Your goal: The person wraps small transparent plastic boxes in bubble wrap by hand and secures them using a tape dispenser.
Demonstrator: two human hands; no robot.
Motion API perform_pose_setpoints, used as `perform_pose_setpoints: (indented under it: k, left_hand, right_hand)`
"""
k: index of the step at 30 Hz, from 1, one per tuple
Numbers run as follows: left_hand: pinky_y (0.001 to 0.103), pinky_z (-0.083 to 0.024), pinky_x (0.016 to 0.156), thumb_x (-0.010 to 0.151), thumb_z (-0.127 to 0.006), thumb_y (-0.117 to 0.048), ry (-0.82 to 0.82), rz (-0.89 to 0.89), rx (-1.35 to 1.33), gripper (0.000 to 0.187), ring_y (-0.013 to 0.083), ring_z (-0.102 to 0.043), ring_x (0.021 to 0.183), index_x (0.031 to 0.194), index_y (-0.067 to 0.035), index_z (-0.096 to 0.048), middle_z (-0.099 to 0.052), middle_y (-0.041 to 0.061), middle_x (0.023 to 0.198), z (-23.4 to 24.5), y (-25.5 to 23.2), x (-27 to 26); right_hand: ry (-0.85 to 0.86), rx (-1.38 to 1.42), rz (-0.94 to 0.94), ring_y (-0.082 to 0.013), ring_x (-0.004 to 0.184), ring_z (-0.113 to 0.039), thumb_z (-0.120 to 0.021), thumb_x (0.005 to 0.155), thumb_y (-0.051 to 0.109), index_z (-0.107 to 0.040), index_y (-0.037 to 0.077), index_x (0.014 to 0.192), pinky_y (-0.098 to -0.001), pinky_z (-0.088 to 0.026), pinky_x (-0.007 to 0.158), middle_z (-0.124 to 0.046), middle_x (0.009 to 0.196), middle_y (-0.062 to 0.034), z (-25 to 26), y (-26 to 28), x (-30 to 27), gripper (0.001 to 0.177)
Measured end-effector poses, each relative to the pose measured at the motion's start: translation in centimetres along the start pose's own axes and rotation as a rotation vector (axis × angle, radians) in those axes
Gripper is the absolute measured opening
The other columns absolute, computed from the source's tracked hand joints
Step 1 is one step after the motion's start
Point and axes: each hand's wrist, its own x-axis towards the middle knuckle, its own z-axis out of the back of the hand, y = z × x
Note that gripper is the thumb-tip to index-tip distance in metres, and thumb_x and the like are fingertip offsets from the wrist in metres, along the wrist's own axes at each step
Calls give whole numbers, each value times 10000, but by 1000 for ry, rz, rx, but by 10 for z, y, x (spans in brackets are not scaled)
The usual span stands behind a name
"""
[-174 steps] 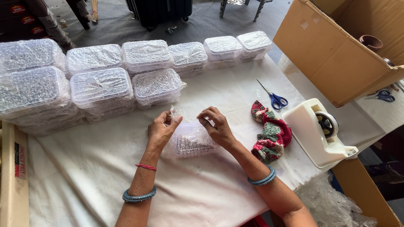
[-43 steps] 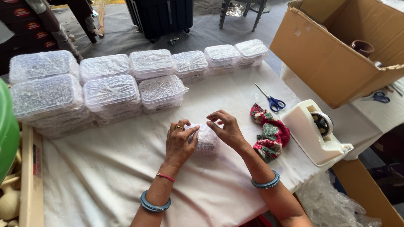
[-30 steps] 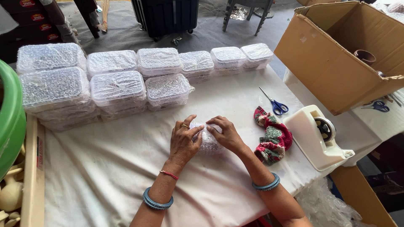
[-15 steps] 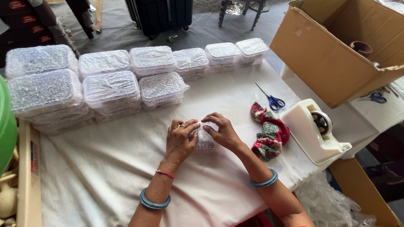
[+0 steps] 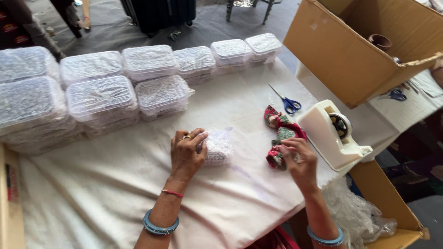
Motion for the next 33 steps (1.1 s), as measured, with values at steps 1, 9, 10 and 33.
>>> perform_pose_setpoints:
  k: [1,9,10,33]
  left_hand:
    - [393,-439,1012,847,-731,-165,-10,-4,-8,252,230,-553,1097,1088,-176,-802,-752,-66,1218,1,-1,1]
    - [383,-451,987,834,-746,-153,-19,-18,21,266,238,-557,1102,1091,-186,-801,-745,-66,1225,4,-5,1]
    - [381,-452,986,836,-749,-153,-23,-9,25,267,236,-558,1098,1096,-187,-800,-744,-69,1228,4,-5,0]
    - [368,-450,1064,875,-735,-182,22,23,106,279,222,-536,1133,1142,-226,-803,-726,-126,1283,-5,9,-7]
  right_hand:
    - [-72,24,-44,-165,1053,-698,-727,958,101,-753,64,1113,-304,-593,868,-717,1156,-79,13,-6,-4,162]
    - [-130,-118,-304,-169,1084,-652,-719,948,171,-738,71,1171,-313,-575,834,-636,1256,-62,49,-39,13,246]
    - [-59,-124,-376,-164,1085,-651,-717,952,193,-743,85,1170,-315,-575,840,-641,1256,-51,49,-47,14,244]
    - [31,-42,-620,-138,979,-621,-723,958,257,-776,11,1045,-300,-491,889,-707,1075,-67,181,-128,20,266]
